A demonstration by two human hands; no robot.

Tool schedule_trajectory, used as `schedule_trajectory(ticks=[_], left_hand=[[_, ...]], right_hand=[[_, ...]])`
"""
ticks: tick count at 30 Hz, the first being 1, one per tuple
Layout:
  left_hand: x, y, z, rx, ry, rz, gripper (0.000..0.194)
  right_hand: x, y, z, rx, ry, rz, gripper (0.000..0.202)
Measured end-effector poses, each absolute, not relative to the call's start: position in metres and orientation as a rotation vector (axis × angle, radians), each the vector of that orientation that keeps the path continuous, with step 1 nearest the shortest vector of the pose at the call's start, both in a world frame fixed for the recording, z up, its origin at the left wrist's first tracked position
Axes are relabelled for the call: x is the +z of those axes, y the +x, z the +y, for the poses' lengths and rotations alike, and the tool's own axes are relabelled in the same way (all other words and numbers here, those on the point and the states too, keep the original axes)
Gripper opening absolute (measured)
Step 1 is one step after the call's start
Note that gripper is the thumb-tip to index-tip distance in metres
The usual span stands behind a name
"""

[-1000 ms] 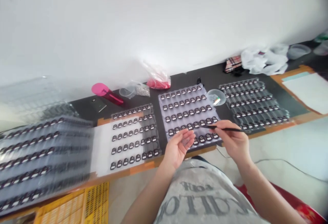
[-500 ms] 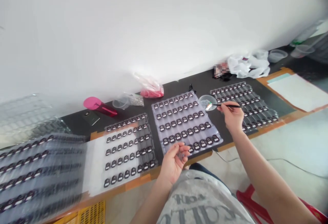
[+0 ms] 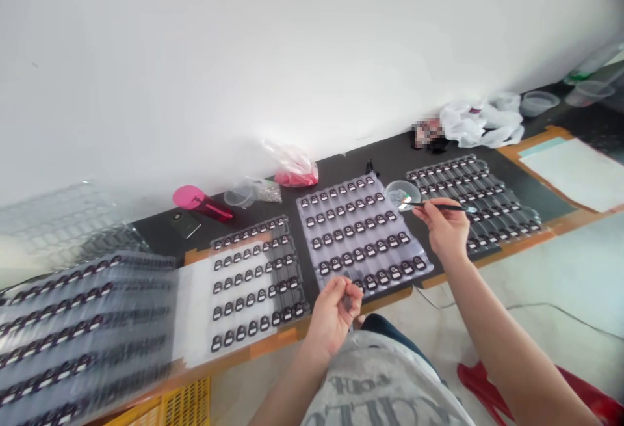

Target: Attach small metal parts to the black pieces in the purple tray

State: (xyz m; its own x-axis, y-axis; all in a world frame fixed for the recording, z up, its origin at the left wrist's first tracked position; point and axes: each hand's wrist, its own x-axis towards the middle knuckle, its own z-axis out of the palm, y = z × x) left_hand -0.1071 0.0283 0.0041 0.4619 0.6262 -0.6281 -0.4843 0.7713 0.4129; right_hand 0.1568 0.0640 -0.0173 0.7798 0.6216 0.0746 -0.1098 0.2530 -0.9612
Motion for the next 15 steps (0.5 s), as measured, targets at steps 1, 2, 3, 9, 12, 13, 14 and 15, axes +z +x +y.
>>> schedule_trajectory(ticks=[1, 2, 3, 9, 12, 13, 14, 15], left_hand=[[0.004, -0.108, 0.029, 0.685, 0.187, 0.846, 0.014], [0.004, -0.11, 0.03, 0.68, 0.183, 0.844, 0.016], [0.004, -0.111, 0.031, 0.673, 0.176, 0.843, 0.018], [0.006, -0.126, 0.041, 0.603, 0.189, 0.79, 0.024], [0.005, -0.128, 0.046, 0.538, 0.238, 0.796, 0.027], [0.004, -0.127, 0.047, 0.521, 0.254, 0.805, 0.028], [0.002, -0.125, 0.047, 0.51, 0.27, 0.813, 0.029], [0.001, -0.122, 0.046, 0.507, 0.283, 0.819, 0.031]], right_hand=[[-0.014, 0.15, 0.062, 0.555, -1.203, -0.495, 0.021], [-0.011, 0.143, 0.06, 0.58, -1.188, -0.494, 0.02], [-0.008, 0.137, 0.059, 0.598, -1.179, -0.493, 0.02], [-0.003, 0.117, 0.051, 0.559, -1.192, -0.411, 0.021], [-0.006, 0.124, 0.046, 0.507, -1.22, -0.369, 0.023], [-0.008, 0.128, 0.044, 0.494, -1.229, -0.36, 0.024], [-0.01, 0.132, 0.042, 0.488, -1.237, -0.353, 0.025], [-0.013, 0.138, 0.041, 0.482, -1.243, -0.347, 0.026]])
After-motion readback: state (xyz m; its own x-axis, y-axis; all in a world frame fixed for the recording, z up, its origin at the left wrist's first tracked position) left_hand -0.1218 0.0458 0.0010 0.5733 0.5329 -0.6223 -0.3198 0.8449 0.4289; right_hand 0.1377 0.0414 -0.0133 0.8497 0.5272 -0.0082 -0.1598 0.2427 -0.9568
